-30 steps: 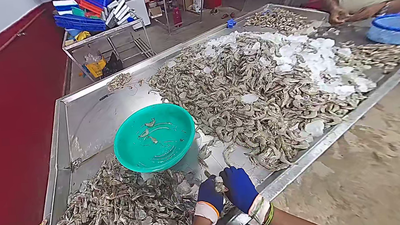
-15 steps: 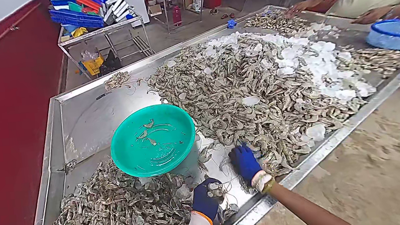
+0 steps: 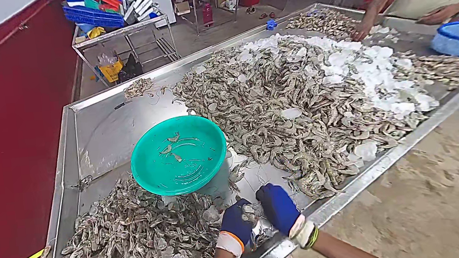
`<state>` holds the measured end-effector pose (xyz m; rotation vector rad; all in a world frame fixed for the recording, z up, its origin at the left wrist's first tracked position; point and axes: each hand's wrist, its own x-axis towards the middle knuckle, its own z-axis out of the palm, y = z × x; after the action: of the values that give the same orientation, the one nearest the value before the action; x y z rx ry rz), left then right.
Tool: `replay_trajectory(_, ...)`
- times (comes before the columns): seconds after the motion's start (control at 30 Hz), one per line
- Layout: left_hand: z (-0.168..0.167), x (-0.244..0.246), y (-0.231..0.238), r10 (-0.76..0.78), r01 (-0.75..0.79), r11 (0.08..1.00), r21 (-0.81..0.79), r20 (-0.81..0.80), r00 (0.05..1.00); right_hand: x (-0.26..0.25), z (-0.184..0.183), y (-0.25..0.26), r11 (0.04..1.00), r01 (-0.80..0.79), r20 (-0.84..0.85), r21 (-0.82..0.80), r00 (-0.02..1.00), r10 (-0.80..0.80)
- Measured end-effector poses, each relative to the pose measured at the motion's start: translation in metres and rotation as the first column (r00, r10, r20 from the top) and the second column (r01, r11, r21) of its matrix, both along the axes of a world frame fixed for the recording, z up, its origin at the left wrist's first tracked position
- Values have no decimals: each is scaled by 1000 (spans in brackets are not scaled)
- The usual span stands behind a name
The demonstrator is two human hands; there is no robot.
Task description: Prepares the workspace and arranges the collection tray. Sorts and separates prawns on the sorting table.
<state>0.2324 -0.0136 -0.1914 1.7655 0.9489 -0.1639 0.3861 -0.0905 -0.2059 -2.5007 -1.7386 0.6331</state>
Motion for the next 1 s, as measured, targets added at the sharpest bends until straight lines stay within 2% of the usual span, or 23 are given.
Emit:
replay_trajectory(0.07, -6, -17, 7, 91, -89, 996, -25, 88, 992, 34, 0, 7, 975, 70, 41, -210, 997, -63)
replay_trajectory(0.13, -11, -32, 13, 162, -143, 984, -105, 204, 965, 57, 1, 19, 929, 42, 44, -368, 999, -27)
replay_trajectory(0.17, -14, -36, 14, 180, -145, 978, -148, 264, 948, 58, 5, 29, 938, 4, 7, -346, 1000, -2)
replay_trajectory(0.23, -25, -32, 14, 219, -166, 972, -166, 385, 896, 52, 8, 61, 986, -106, -50, -129, 994, 100)
replay_trajectory(0.33, -31, -22, 8, 306, -253, 951, -175, 454, 837, 33, -15, 109, 957, -275, -27, 86, 960, 279)
replay_trajectory(0.4, -31, -21, 4, 336, -316, 941, -121, 444, 830, 28, -41, 114, 958, -278, 24, 66, 961, 277)
replay_trajectory(0.47, -33, -22, 3, 349, -388, 922, 6, 427, 834, 24, -52, 93, 982, -190, 48, -5, 981, 190)
replay_trajectory(0.53, -35, -20, 1, 375, -424, 903, 65, 361, 854, 12, -46, 61, 984, -137, 56, -112, 988, 144)
replay_trajectory(0.6, -36, -9, -3, 376, -410, 910, 61, 295, 878, -5, -29, 34, 977, -118, -10, -180, 993, 118)
replay_trajectory(0.73, -30, 15, -16, 390, -402, 915, 23, 202, 898, -30, 0, 10, 992, 28, -77, -119, 996, -37)
replay_trajectory(0.8, -19, 20, -15, 275, -276, 960, 42, 20, 961, -30, 1, 6, 981, 70, -102, -183, 991, -90)
replay_trajectory(0.87, -16, 21, -11, 92, -90, 996, 25, -120, 988, -28, -2, 3, 970, 61, -92, -237, 992, -85)
replay_trajectory(0.93, -17, 20, -8, -16, 16, 1000, -1, -123, 992, -21, -6, -1, 973, 32, -31, -229, 999, -40)
replay_trajectory(0.97, -17, 17, -7, -25, 23, 1000, -14, -103, 994, -15, -7, -6, 977, 49, -9, -209, 999, -52)
replay_trajectory(1.0, -17, 13, -6, -7, 5, 1000, -19, -72, 997, -6, -6, -13, 975, 125, -19, -185, 991, -130)
